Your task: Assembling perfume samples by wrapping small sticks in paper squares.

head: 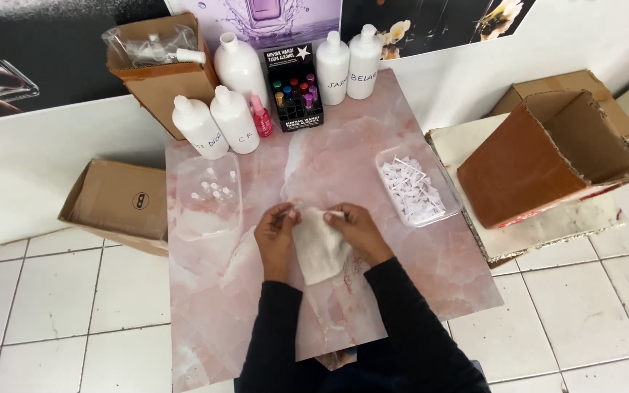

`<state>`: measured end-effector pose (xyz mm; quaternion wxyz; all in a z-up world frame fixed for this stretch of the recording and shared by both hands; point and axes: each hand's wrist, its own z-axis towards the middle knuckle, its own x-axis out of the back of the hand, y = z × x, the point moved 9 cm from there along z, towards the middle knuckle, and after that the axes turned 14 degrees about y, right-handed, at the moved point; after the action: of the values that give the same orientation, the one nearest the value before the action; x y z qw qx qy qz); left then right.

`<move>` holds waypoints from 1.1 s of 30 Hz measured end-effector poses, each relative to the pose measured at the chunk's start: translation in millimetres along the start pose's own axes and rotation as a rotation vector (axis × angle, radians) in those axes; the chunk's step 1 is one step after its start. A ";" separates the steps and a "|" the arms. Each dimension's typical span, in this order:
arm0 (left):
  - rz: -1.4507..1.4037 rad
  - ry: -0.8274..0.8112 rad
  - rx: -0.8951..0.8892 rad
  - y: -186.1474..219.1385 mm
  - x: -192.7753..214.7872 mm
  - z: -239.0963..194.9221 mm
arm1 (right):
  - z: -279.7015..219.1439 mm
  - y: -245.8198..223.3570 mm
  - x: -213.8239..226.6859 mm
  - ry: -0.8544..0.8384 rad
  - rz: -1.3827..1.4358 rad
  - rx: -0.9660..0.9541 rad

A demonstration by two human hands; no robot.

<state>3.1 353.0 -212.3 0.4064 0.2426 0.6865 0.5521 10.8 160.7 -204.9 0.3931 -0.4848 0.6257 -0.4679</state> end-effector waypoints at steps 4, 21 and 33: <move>-0.032 -0.038 -0.037 16.6 -10.1 20.7 | 10.5 -31.6 0.7 0.003 0.088 0.083; -0.339 -0.063 0.258 -93.9 11.9 27.8 | 40.7 -39.4 -44.5 -0.093 -0.212 0.483; -0.132 0.009 0.123 -52.9 10.2 4.9 | -20.9 5.7 -37.3 0.215 -0.035 0.739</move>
<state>7.6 349.3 -266.1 0.4231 0.2186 0.7355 0.4819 -2.0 201.8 -203.7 0.4656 -0.2691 0.4442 -0.7166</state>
